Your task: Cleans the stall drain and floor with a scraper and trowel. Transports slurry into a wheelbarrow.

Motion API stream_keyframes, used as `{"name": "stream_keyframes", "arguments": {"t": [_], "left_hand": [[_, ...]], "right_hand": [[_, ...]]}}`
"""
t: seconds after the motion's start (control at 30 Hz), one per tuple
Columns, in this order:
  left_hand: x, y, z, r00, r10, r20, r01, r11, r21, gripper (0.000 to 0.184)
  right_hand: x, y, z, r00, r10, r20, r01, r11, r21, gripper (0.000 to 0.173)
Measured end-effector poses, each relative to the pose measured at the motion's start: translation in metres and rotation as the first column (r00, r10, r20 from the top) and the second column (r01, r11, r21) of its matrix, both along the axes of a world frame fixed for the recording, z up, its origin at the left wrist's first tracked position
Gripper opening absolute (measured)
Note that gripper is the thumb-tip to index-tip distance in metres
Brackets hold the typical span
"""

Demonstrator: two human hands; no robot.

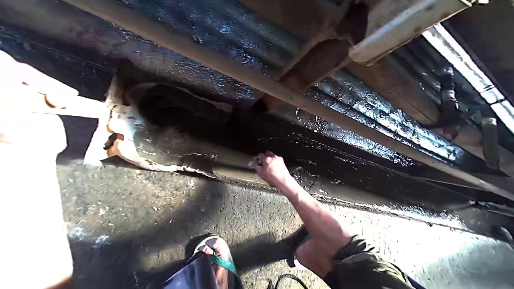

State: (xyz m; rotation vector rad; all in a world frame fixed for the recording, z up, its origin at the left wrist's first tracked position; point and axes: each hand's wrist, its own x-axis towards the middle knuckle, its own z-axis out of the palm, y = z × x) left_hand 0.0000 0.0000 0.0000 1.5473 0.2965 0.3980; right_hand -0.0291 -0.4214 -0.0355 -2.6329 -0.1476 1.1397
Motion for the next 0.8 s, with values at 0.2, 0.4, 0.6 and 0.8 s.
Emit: {"name": "stream_keyframes", "arguments": {"t": [0.2,0.4,0.6,0.8], "left_hand": [[-0.007,0.015,-0.004,0.98,-0.198,0.009,0.197,0.976,0.097,0.025],[0.0,0.003,0.013,0.924,-0.337,0.178,0.344,0.939,-0.006,0.025],[0.001,0.001,0.009,0.914,-0.347,0.209,0.347,0.937,0.038,0.021],[0.001,0.0,0.011,0.923,-0.313,0.223,0.312,0.949,0.04,0.023]], "right_hand": [[0.029,0.116,0.034,0.93,-0.02,0.366,-0.173,0.855,0.488,0.017],[0.025,0.002,0.023,0.997,0.077,0.02,-0.075,0.994,-0.084,0.037],[0.031,-0.013,-0.02,0.998,0.025,-0.049,-0.037,0.962,-0.27,0.044],[0.064,0.135,0.022,0.964,0.057,0.259,-0.131,0.951,0.281,0.03]]}}
